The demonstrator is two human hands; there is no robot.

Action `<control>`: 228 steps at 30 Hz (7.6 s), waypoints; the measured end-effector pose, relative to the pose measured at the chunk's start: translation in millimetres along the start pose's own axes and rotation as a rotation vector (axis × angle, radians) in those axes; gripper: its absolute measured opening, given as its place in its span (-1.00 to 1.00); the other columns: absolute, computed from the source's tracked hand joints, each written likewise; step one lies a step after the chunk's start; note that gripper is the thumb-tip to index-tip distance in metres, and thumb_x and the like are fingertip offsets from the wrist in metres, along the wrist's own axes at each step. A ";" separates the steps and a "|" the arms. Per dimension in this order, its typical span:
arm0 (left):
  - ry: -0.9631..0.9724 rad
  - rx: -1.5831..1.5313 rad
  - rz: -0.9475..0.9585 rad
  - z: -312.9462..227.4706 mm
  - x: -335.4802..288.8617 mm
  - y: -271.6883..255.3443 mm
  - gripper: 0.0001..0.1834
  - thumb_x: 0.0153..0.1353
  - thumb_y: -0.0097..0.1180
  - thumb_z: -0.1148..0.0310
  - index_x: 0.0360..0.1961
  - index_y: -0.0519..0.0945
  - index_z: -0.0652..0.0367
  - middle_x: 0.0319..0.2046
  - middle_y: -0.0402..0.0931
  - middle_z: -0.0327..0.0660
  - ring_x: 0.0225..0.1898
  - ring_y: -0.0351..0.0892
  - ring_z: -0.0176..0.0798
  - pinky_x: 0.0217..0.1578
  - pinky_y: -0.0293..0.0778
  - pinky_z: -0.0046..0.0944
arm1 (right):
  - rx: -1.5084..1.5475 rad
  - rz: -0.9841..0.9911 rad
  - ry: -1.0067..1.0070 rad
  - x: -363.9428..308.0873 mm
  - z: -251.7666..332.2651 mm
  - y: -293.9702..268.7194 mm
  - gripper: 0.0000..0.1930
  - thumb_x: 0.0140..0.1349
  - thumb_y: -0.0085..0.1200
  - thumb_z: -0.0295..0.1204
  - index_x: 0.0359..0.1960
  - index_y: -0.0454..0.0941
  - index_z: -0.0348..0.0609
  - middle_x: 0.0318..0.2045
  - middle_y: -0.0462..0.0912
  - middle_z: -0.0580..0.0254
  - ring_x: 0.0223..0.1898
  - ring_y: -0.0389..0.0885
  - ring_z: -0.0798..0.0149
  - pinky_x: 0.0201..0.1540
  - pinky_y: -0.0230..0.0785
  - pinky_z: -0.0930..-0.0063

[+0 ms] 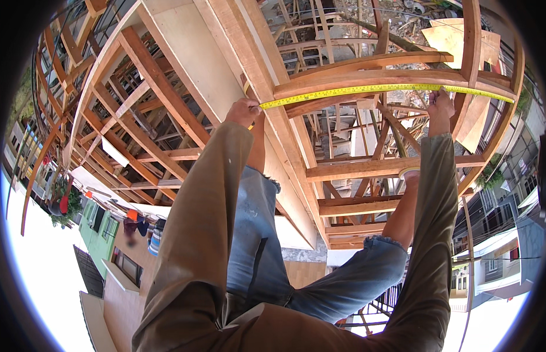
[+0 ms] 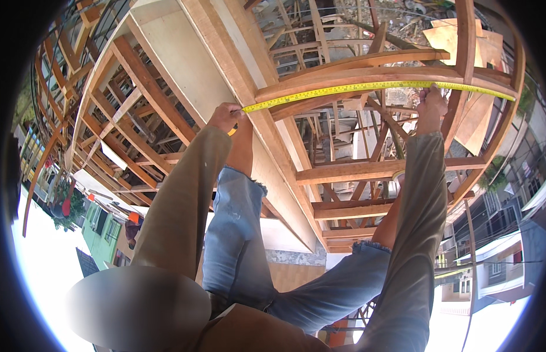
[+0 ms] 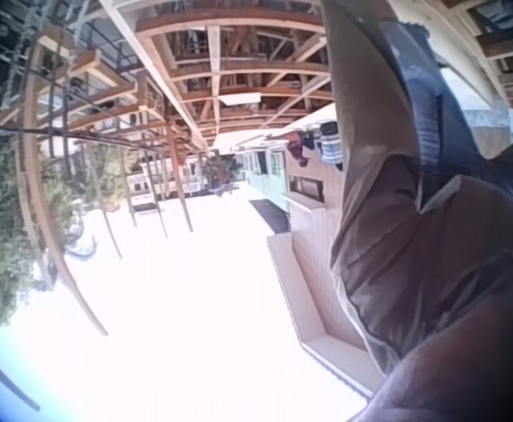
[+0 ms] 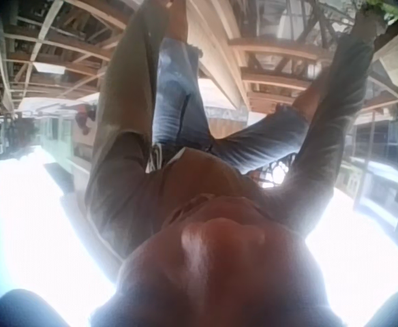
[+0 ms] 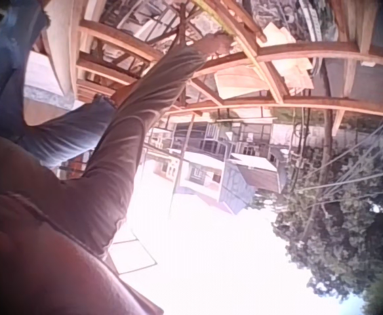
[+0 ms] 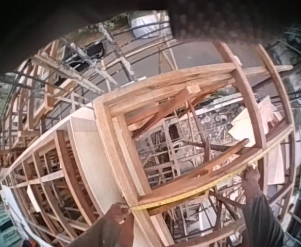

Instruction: The person measures various sections of a wooden roof frame using a tape measure and marks measurements with a red pencil. The person repeatedly extends the tape measure across beams and joists, then marks the wood at measured points.

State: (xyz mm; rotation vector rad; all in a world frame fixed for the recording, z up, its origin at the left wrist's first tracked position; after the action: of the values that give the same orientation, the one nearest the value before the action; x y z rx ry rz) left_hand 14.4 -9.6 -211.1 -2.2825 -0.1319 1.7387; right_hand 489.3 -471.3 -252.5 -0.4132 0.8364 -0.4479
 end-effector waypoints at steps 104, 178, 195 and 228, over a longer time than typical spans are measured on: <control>0.159 0.076 -0.113 2.5 -2.1 8.9 -0.79 0.20 -0.03 0.46 -0.55 0.48 0.32 -0.66 0.35 -0.24 -0.57 0.34 -0.37 -0.49 0.33 -0.28 | 0.292 -0.151 -0.574 248.3 284.5 -212.6 -0.79 0.17 0.21 -0.44 -0.26 0.53 -0.33 -0.49 0.62 0.15 -0.57 0.58 0.32 -0.55 0.41 0.45; 0.578 0.316 0.098 -163.8 -291.7 -132.5 -0.76 0.20 0.19 0.36 -0.51 0.58 0.33 -0.66 0.38 -0.28 -0.54 0.34 -0.41 -0.46 0.34 -0.26 | -0.621 -0.437 -0.168 -485.8 16.6 -599.1 -0.76 0.20 0.12 -0.33 -0.26 0.59 -0.29 -0.35 0.67 -0.21 -0.24 0.67 -0.18 -0.17 0.48 0.05; 0.535 0.673 0.354 -235.6 -371.6 -246.7 -0.78 0.16 0.16 0.33 -0.38 0.72 0.29 -0.47 0.65 -0.23 -0.39 0.55 -0.37 -0.28 0.45 -0.35 | -0.119 -0.341 0.144 -770.3 -184.3 -452.7 -0.79 0.28 -0.01 -0.38 -0.24 0.61 -0.26 -0.41 0.66 -0.03 -0.34 0.66 0.05 -0.25 0.49 0.20; 0.445 0.784 0.504 -396.4 -346.6 -132.4 -0.83 0.37 -0.08 0.41 -0.28 0.51 0.27 -0.49 0.49 -0.24 -0.50 0.51 -0.31 -0.47 0.47 -0.32 | 0.179 -0.575 0.634 -1015.7 -353.8 -344.4 -0.76 0.28 0.00 -0.32 -0.24 0.55 -0.29 -0.22 0.63 -0.26 -0.13 0.58 -0.34 -0.10 0.42 -0.13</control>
State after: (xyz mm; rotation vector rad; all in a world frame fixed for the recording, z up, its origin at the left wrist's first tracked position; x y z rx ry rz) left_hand 309.8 -25.4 244.2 -2.0763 1.0839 1.0837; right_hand -458.2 -279.8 331.5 -0.3424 1.2757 -1.2205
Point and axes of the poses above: each hand's wrist, its own x-axis towards the middle knuckle, its own y-axis out of the palm, z = x × y, the point moved 8 cm from there along x, towards the middle knuckle
